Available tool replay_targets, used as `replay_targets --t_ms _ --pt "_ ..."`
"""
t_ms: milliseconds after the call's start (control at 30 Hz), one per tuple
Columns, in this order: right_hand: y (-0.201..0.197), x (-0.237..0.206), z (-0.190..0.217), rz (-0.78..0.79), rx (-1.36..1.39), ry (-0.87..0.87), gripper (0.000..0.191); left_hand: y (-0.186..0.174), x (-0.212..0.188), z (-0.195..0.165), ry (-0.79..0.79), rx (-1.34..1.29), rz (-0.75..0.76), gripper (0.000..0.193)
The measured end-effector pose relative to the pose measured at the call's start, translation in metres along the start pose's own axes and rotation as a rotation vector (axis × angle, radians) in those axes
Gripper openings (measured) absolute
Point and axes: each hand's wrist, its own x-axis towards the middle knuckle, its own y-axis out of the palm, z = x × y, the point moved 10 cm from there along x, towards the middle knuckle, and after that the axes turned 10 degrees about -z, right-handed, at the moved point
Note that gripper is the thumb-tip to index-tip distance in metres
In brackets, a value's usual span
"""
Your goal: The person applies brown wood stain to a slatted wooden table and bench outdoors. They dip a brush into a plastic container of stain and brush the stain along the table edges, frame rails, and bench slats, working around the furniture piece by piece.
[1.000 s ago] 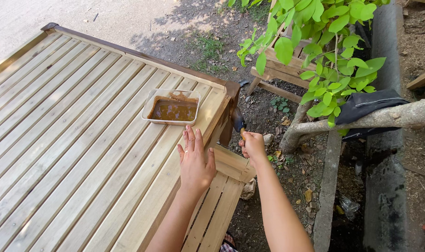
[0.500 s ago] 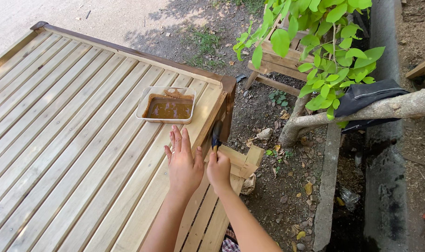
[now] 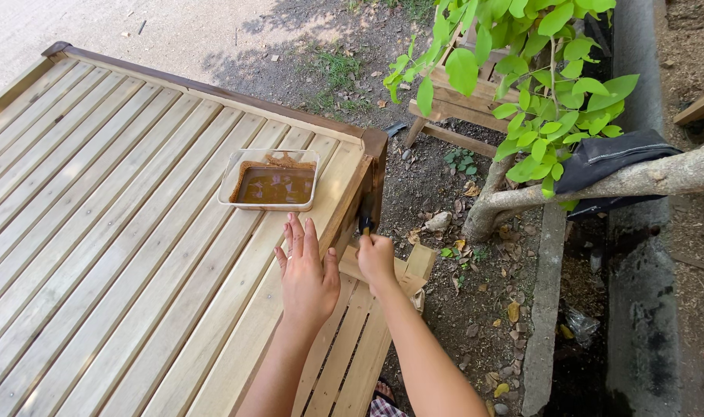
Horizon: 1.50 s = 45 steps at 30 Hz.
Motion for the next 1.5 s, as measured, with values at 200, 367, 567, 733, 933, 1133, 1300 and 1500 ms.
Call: replay_targets --t_ms 200,367,567,733,933,1133,1300,1500 --pt "-0.008 0.008 -0.017 0.056 0.014 0.122 0.030 0.005 -0.001 -0.007 0.000 -0.020 0.024 0.065" --pt "-0.010 0.005 -0.034 0.111 0.082 0.190 0.031 0.008 -0.002 -0.006 -0.045 -0.010 0.065 0.066" --pt "-0.011 0.036 -0.024 0.074 -0.016 0.139 0.033 0.007 0.000 -0.008 -0.037 -0.018 0.049 0.065" --pt "-0.021 0.014 -0.036 0.130 0.009 0.201 0.028 0.013 -0.001 -0.004 -0.075 -0.003 0.079 0.065" --pt "-0.012 0.048 -0.002 0.073 0.012 0.127 0.031 0.017 0.002 -0.007 -0.073 0.000 0.080 0.066" --pt "-0.008 -0.040 -0.005 0.113 -0.006 -0.117 0.029 0.016 0.000 -0.001 -0.067 -0.010 0.065 0.065" --pt "-0.006 0.003 0.010 0.032 0.004 -0.008 0.034 0.011 0.000 0.000 -0.051 -0.008 0.027 0.064" --pt "0.001 -0.001 -0.003 -0.015 -0.036 -0.097 0.036 0.006 -0.002 0.005 -0.039 -0.018 0.012 0.064"
